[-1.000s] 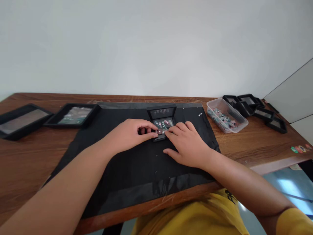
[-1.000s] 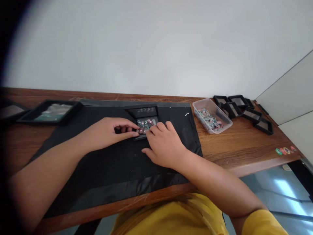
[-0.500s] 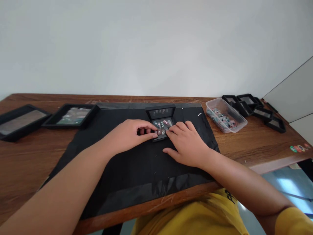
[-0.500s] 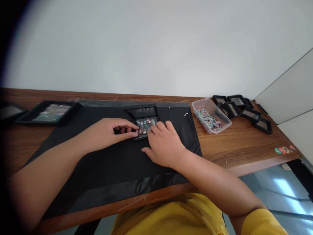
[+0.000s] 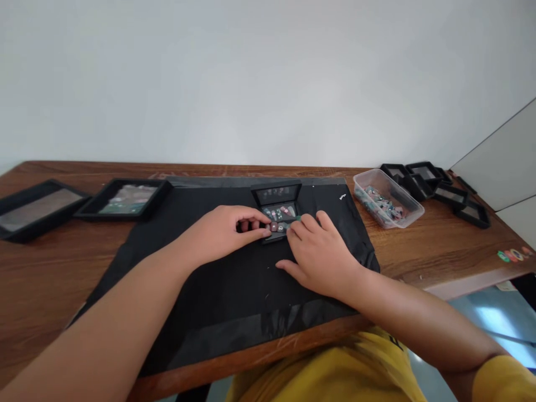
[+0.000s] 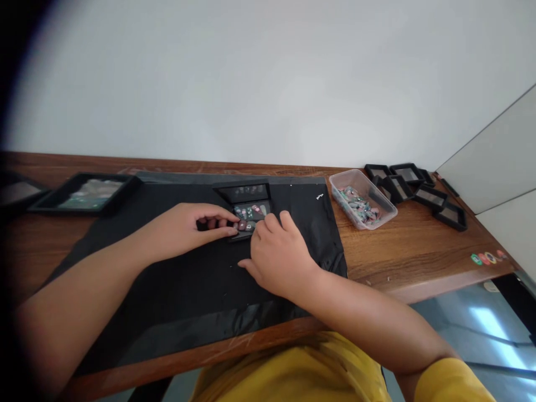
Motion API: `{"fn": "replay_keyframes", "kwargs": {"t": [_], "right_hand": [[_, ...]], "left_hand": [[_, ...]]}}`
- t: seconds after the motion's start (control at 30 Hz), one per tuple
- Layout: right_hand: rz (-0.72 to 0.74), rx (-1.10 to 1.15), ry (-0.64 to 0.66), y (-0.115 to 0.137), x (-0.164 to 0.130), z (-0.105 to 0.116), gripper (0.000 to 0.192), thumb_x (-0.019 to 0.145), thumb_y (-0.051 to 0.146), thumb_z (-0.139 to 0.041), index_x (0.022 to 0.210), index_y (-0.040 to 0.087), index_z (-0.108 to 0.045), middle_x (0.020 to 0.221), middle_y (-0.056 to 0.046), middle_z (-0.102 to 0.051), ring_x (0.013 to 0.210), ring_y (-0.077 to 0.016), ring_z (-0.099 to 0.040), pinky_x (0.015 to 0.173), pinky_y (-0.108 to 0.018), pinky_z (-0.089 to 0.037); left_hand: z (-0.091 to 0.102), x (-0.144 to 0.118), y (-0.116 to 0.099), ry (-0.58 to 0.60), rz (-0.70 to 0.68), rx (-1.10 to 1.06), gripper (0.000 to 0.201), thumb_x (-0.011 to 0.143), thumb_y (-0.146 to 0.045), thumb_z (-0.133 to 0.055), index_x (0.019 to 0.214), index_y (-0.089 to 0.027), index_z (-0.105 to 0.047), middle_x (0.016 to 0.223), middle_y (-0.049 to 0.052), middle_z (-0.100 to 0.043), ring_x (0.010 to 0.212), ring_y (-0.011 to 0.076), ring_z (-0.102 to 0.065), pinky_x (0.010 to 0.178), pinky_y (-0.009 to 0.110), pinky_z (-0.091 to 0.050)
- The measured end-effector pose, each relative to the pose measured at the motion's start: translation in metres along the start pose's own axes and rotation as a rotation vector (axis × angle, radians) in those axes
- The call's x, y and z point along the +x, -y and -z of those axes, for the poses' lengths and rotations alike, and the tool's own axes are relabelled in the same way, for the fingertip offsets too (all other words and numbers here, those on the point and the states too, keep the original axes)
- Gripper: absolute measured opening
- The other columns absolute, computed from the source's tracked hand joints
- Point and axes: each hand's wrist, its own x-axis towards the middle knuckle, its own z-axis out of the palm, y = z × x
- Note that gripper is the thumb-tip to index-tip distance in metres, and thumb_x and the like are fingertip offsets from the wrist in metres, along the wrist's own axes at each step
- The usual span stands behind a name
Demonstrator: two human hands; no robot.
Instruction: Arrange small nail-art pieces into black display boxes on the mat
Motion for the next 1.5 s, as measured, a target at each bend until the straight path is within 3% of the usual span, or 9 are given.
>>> {"fn": "replay_keyframes", "kwargs": {"t": [0.27,0.47,0.53,0.67,0.73,1.0,1.1,1.3,1.5], "right_hand": [[-0.082,0.133,0.030,0.000,0.001,0.000,0.053,0.107,0.056,-0.057,0.116,0.008,-0.078,0.114,-0.017,-0.076,0.113,-0.0343,-0.058,0.106,-0.050,-0.038],[-0.201,0.227,-0.129,-0.006,-0.001,0.003,0.046,0.107,0.050,-0.060,0.126,0.012,-0.074,0.134,-0.016,-0.074,0.122,-0.0339,-0.056,0.112,-0.053,-0.028],[-0.225,0.253,-0.208,-0.010,-0.001,0.005,0.045,0.106,0.049,-0.061,0.131,0.014,-0.073,0.139,-0.014,-0.072,0.126,-0.0338,-0.056,0.114,-0.052,-0.026],[-0.214,0.295,-0.306,-0.013,-0.002,0.009,0.041,0.105,0.048,-0.061,0.134,0.021,-0.073,0.140,-0.011,-0.072,0.130,-0.0341,-0.055,0.113,-0.051,-0.026],[-0.176,0.299,-0.312,-0.013,-0.002,0.009,0.043,0.104,0.048,-0.061,0.137,0.022,-0.072,0.140,-0.011,-0.072,0.130,-0.0339,-0.055,0.114,-0.052,-0.026],[-0.074,0.316,-0.317,-0.008,-0.004,0.006,0.046,0.104,0.049,-0.061,0.140,0.024,-0.071,0.145,-0.010,-0.070,0.137,-0.0330,-0.055,0.121,-0.052,-0.025],[-0.061,0.374,-0.397,-0.012,-0.004,0.007,0.041,0.105,0.047,-0.058,0.134,0.024,-0.076,0.137,-0.008,-0.075,0.131,-0.0298,-0.060,0.119,-0.050,-0.032],[-0.069,0.489,-0.460,-0.024,0.000,0.007,0.033,0.106,0.041,-0.060,0.130,0.028,-0.079,0.132,-0.007,-0.078,0.127,-0.0281,-0.064,0.115,-0.050,-0.044],[0.012,0.515,-0.458,-0.026,0.001,-0.001,0.039,0.102,0.052,-0.070,0.131,0.028,-0.080,0.130,-0.006,-0.080,0.129,-0.0269,-0.064,0.116,-0.047,-0.047]], "left_hand": [[0.002,-0.002,-0.001,-0.001,0.017,0.013,0.040,0.079,-0.065,-0.073,0.096,-0.030,-0.086,0.076,0.002,-0.076,0.066,0.0195,-0.064,0.060,0.030,-0.046],[0.002,-0.006,-0.009,-0.092,-0.015,0.052,0.043,0.081,-0.067,-0.071,0.099,-0.029,-0.083,0.076,0.001,-0.072,0.063,0.0183,-0.058,0.058,0.031,-0.044],[0.001,-0.008,-0.016,-0.121,-0.056,0.025,0.046,0.083,-0.067,-0.070,0.105,-0.029,-0.082,0.083,0.002,-0.074,0.070,0.0207,-0.063,0.064,0.033,-0.050],[-0.004,-0.013,-0.030,-0.219,-0.138,-0.118,0.051,0.086,-0.069,-0.068,0.116,-0.029,-0.080,0.108,0.006,-0.081,0.102,0.0281,-0.074,0.094,0.042,-0.059],[-0.007,-0.015,-0.035,-0.244,-0.114,-0.207,0.056,0.087,-0.071,-0.067,0.117,-0.026,-0.080,0.112,0.008,-0.082,0.105,0.0291,-0.075,0.095,0.042,-0.061],[-0.008,-0.014,-0.042,-0.274,-0.005,-0.347,0.056,0.086,-0.076,-0.066,0.096,-0.024,-0.081,0.087,0.005,-0.081,0.085,0.0256,-0.075,0.083,0.039,-0.064],[-0.007,-0.013,-0.043,-0.227,-0.002,-0.413,0.056,0.086,-0.077,-0.065,0.090,-0.024,-0.080,0.081,0.005,-0.078,0.082,0.0240,-0.073,0.081,0.038,-0.063],[-0.007,-0.017,-0.049,0.020,-0.086,-0.506,0.056,0.089,-0.076,-0.064,0.081,-0.022,-0.077,0.076,0.005,-0.074,0.075,0.0215,-0.068,0.076,0.036,-0.062],[-0.009,-0.019,-0.054,0.083,-0.095,-0.593,0.058,0.084,-0.079,-0.068,0.078,-0.022,-0.077,0.069,0.003,-0.071,0.067,0.0180,-0.064,0.071,0.034,-0.061]]}}
